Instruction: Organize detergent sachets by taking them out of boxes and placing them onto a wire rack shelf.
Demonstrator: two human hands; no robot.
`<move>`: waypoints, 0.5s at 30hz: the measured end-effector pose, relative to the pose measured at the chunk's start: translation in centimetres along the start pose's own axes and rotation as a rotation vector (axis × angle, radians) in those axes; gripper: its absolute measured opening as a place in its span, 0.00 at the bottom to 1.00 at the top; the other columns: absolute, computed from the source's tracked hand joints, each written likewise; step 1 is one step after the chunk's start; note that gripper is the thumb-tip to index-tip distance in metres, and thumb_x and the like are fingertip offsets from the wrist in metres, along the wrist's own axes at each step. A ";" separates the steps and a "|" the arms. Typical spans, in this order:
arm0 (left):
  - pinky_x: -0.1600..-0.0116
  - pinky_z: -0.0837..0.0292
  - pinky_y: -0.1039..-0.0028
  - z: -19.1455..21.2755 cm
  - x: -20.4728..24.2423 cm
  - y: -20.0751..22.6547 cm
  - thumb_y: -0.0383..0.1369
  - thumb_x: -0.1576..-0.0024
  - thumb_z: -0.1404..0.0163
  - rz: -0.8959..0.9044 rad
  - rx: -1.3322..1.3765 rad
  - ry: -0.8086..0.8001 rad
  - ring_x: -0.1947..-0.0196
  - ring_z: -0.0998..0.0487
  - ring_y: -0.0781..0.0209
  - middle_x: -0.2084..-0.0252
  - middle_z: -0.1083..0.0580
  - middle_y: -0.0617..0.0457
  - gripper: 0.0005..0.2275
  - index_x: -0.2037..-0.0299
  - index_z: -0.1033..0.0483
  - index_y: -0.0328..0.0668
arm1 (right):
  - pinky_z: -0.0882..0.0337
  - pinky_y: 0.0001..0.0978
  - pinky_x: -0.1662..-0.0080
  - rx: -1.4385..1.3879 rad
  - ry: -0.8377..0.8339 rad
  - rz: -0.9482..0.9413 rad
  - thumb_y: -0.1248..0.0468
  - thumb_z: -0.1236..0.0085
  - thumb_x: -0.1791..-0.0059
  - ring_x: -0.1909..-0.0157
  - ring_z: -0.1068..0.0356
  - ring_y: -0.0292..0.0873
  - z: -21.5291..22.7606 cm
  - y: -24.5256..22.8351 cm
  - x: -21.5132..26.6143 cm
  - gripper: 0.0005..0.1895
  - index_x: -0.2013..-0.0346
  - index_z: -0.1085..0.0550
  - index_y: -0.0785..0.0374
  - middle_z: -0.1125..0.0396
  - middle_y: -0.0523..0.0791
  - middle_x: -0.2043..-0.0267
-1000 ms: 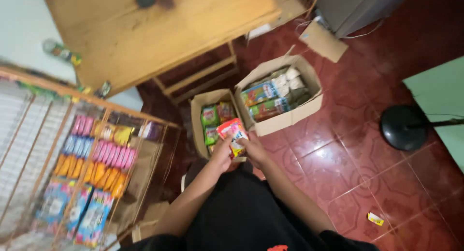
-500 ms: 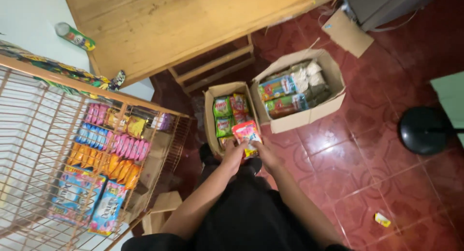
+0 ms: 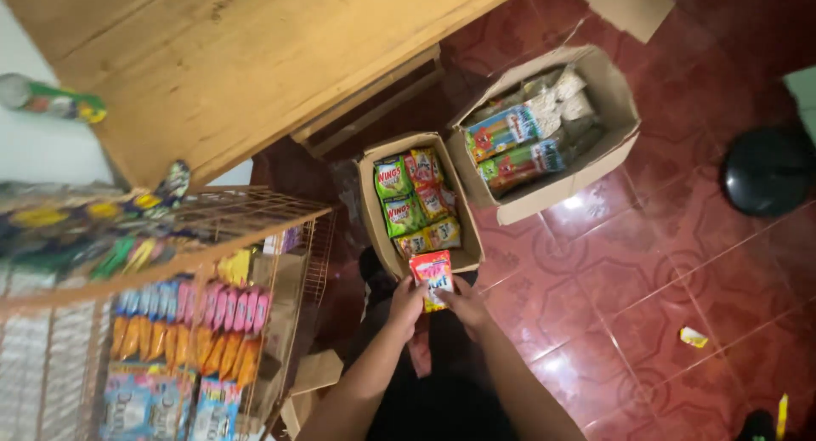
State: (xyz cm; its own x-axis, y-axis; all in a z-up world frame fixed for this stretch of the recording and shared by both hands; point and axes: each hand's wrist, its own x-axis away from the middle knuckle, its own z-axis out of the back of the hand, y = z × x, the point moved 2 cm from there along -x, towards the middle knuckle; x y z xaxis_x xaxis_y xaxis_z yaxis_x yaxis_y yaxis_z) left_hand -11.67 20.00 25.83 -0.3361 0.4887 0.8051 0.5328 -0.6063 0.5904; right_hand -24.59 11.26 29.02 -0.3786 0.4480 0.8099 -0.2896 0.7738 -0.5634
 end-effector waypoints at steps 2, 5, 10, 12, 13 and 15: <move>0.51 0.26 0.67 0.6 -2.6 0.3 0.37 0.38 0.48 -0.044 -0.194 0.053 0.56 0.21 0.58 0.58 0.22 0.49 0.14 0.46 0.24 0.36 | 0.28 0.32 0.51 -0.033 -0.009 0.010 0.65 0.40 0.51 0.52 0.28 0.39 -0.7 1.1 -3.3 0.22 0.42 0.28 0.63 0.26 0.46 0.50; 0.50 0.27 0.65 1.4 -11.3 -1.4 0.40 0.37 0.49 -0.186 -0.438 0.137 0.54 0.22 0.56 0.55 0.23 0.49 0.16 0.43 0.27 0.40 | 0.29 0.33 0.49 -0.001 0.019 0.067 0.67 0.38 0.52 0.50 0.29 0.39 -1.0 2.5 -9.7 0.24 0.41 0.29 0.61 0.27 0.45 0.48; 0.49 0.26 0.64 1.8 -19.4 -1.8 0.37 0.35 0.52 -0.204 -0.033 0.096 0.53 0.22 0.56 0.52 0.22 0.48 0.13 0.45 0.27 0.39 | 0.28 0.37 0.51 -0.113 0.049 -0.090 0.66 0.39 0.52 0.49 0.30 0.39 -3.2 0.9 -18.3 0.25 0.40 0.32 0.54 0.29 0.42 0.48; 0.47 0.28 0.67 2.3 -24.2 -3.0 0.35 0.35 0.54 -0.338 -0.007 0.187 0.50 0.23 0.59 0.49 0.24 0.50 0.13 0.43 0.28 0.41 | 0.25 0.35 0.55 -0.140 -0.007 0.025 0.69 0.42 0.52 0.51 0.29 0.38 -3.9 1.7 -22.6 0.23 0.42 0.31 0.57 0.29 0.41 0.50; 0.47 0.28 0.67 2.5 -25.8 -2.1 0.35 0.35 0.54 -0.317 -0.007 0.192 0.50 0.23 0.59 0.49 0.24 0.50 0.13 0.43 0.28 0.41 | 0.25 0.35 0.55 -0.138 -0.004 0.003 0.69 0.42 0.52 0.51 0.29 0.38 -4.1 3.7 -25.9 0.23 0.42 0.31 0.57 0.29 0.41 0.50; 0.62 0.31 0.56 2.4 -29.6 -0.6 0.37 0.36 0.57 0.160 0.193 0.280 0.62 0.25 0.54 0.56 0.26 0.51 0.13 0.42 0.32 0.49 | 0.25 0.30 0.53 -0.031 -0.019 0.276 0.72 0.40 0.50 0.52 0.28 0.38 -4.1 6.3 -32.9 0.21 0.42 0.28 0.64 0.26 0.45 0.50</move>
State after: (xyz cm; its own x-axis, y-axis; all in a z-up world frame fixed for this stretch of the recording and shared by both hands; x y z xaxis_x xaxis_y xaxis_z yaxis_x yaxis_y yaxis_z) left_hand -0.20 7.40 1.55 -0.4219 0.1906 0.8864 0.7234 -0.5186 0.4558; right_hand -10.38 3.25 -0.50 -0.4558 0.6359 0.6228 -0.1457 0.6370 -0.7570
